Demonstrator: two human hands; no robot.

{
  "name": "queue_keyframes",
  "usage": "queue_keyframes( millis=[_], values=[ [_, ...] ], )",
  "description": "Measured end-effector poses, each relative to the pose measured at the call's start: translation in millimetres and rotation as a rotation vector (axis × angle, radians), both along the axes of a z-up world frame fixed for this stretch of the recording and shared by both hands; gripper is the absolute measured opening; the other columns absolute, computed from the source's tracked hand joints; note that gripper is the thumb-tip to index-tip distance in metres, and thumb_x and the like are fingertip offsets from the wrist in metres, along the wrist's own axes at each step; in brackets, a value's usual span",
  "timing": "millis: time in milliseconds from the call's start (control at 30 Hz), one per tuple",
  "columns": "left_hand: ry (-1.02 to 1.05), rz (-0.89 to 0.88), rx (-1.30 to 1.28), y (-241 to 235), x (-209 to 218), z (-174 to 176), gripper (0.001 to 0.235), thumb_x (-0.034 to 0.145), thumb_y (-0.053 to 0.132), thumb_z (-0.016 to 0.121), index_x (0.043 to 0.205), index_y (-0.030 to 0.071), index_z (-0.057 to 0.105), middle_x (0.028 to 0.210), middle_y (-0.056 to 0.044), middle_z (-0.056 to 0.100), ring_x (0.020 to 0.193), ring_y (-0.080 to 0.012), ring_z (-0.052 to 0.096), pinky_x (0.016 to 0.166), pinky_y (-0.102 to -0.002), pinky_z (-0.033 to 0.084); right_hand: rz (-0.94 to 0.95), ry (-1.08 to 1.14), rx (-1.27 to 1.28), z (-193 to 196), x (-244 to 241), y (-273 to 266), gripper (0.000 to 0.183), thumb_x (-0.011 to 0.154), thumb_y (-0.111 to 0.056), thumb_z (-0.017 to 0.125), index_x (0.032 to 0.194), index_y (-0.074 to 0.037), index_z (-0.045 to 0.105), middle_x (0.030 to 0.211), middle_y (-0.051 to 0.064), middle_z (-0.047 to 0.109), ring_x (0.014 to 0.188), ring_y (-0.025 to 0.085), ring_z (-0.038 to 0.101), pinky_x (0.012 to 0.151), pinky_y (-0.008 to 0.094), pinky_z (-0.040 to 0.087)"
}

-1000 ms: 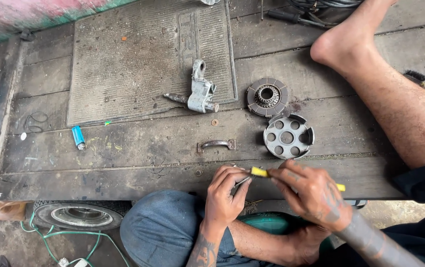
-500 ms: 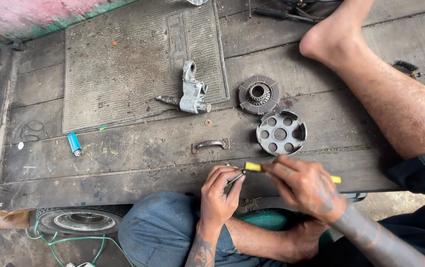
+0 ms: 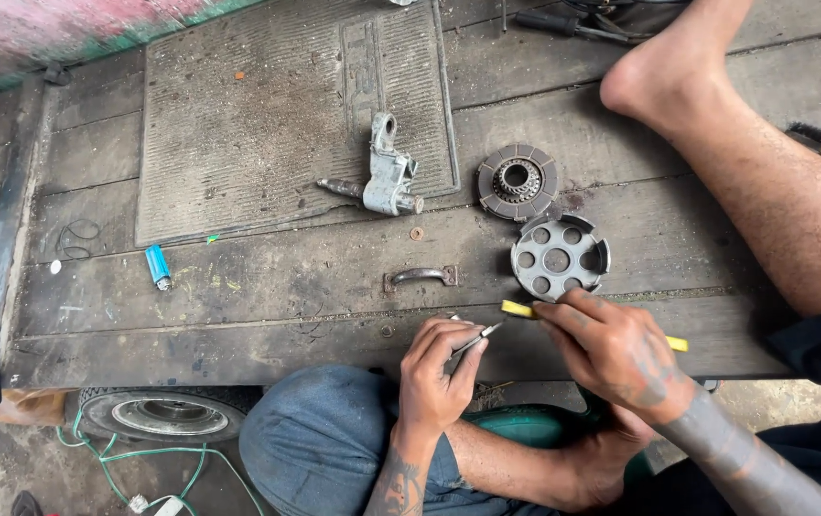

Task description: Brushing a circular metal plate with a small brush to remove dirt or debris.

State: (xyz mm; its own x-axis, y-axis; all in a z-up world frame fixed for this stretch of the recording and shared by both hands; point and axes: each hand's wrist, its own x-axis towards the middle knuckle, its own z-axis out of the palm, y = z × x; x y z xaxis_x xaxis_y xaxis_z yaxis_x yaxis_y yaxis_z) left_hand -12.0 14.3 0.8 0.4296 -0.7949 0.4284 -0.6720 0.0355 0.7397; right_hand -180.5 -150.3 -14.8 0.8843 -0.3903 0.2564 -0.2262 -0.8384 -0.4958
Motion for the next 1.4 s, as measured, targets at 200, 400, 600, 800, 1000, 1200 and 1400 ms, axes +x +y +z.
queue_keyframes(
  millis=[200,400,600,800,1000,1200,1400],
  values=[
    [0.112,0.058,-0.153,-3.6,2.0,3.6,0.008,0.095,0.008,0.070,0.101,0.003,0.067,0.100,-0.009,0.075,0.093,-0.0250,0.074,0.094,-0.038,0.055,-0.093,-0.122,-0.029,14.8,-1.3,-9.6,0.020,0.099,-0.021,0.066,0.116,-0.012,0.071,0.093,0.001,0.065,0.069,0.023,0.066,0.054,0.040,0.052],
    [0.196,0.050,-0.037,2.6,-1.2,0.9,0.010,0.096,0.008,0.069,0.104,0.002,0.068,0.104,-0.010,0.076,0.100,-0.0249,0.075,0.093,-0.033,0.061,-0.073,-0.099,0.391,23.3,7.3,-0.1,0.022,0.098,-0.018,0.063,0.115,-0.006,0.071,0.098,0.004,0.070,0.090,0.019,0.071,0.083,0.032,0.054],
    [0.355,0.042,0.021,0.0,0.5,10.8,0.008,0.096,0.011,0.062,0.100,0.006,0.056,0.106,-0.012,0.075,0.103,-0.0270,0.074,0.092,-0.036,0.059,-0.103,-0.058,0.508,22.0,7.2,-5.0,0.025,0.098,-0.022,0.061,0.113,-0.006,0.072,0.092,0.004,0.073,0.085,0.019,0.072,0.080,0.031,0.053],
    [0.375,0.054,0.051,2.3,7.1,12.4,0.015,0.082,0.007,0.063,0.087,0.010,0.049,0.096,-0.008,0.071,0.090,-0.0228,0.071,0.082,-0.035,0.057,-0.102,-0.024,0.564,26.7,3.8,-7.0,0.027,0.097,-0.027,0.061,0.111,-0.007,0.074,0.092,0.001,0.074,0.086,0.016,0.072,0.081,0.029,0.051],
    [0.173,0.018,0.078,-0.3,9.8,22.6,0.004,0.090,0.009,0.069,0.091,0.005,0.070,0.090,-0.006,0.068,0.083,-0.0202,0.067,0.078,-0.031,0.055,-0.038,-0.042,0.612,34.8,9.2,1.3,0.026,0.097,-0.025,0.061,0.110,-0.008,0.075,0.086,0.000,0.070,0.078,0.013,0.070,0.076,0.027,0.051],
    [0.162,-0.008,0.108,2.4,9.2,18.8,0.009,0.094,0.014,0.070,0.092,0.005,0.071,0.092,-0.007,0.069,0.085,-0.0209,0.068,0.080,-0.032,0.055,0.074,-0.069,0.391,28.1,8.9,3.3,0.026,0.098,-0.020,0.061,0.118,-0.008,0.072,0.098,0.006,0.070,0.082,0.023,0.073,0.077,0.033,0.055],
    [0.139,-0.048,0.088,0.6,7.3,16.1,0.005,0.091,0.009,0.072,0.093,0.005,0.071,0.093,-0.008,0.068,0.087,-0.0223,0.067,0.082,-0.032,0.054,0.145,-0.139,0.280,21.8,6.9,-0.9,0.025,0.097,-0.017,0.063,0.120,-0.011,0.072,0.102,0.005,0.067,0.086,0.023,0.066,0.081,0.036,0.051]
  ],
)
